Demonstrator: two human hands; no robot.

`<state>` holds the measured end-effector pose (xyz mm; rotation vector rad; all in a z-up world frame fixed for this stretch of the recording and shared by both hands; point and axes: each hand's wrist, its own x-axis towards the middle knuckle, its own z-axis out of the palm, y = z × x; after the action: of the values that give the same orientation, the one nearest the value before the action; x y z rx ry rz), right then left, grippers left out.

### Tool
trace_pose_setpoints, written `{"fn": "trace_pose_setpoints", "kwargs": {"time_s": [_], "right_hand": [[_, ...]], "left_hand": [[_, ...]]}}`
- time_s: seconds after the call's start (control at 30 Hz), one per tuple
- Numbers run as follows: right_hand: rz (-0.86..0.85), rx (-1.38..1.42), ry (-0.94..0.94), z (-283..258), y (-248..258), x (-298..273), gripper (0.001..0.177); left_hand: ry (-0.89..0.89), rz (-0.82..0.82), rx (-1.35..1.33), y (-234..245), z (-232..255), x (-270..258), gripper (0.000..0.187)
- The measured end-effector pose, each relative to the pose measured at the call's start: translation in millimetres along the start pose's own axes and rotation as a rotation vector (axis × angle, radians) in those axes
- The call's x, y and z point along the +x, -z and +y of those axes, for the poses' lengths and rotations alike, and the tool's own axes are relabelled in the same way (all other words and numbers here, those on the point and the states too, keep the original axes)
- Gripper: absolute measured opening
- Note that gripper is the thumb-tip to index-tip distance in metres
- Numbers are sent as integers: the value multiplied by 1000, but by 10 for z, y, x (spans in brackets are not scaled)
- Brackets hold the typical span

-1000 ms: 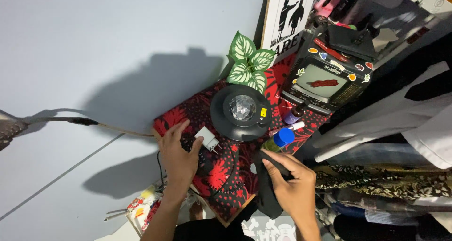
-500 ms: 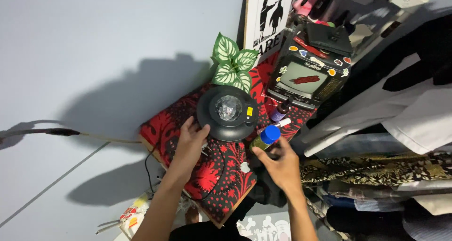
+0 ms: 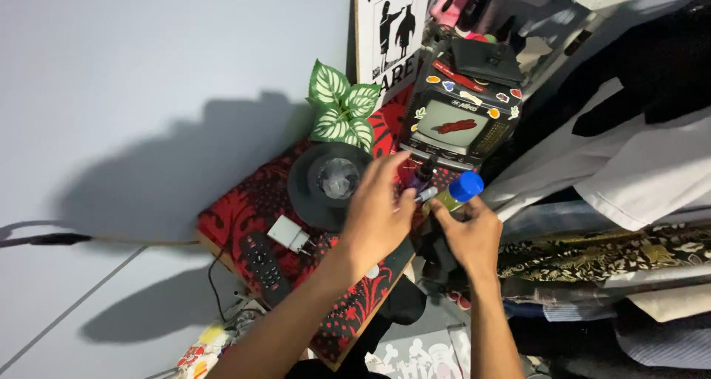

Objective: Cleaning a star projector lamp and its remote using a black cloth.

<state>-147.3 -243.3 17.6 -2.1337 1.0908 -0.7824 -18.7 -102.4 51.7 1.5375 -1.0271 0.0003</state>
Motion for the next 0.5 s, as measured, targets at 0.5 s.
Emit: {"fn": "trace_pose_setpoints", "kwargs": {"time_s": [0.5], "right_hand": [[-128, 200, 160, 83, -362, 766, 31]], "left_hand": [[75, -151, 237, -445, -786, 928, 28]]}}
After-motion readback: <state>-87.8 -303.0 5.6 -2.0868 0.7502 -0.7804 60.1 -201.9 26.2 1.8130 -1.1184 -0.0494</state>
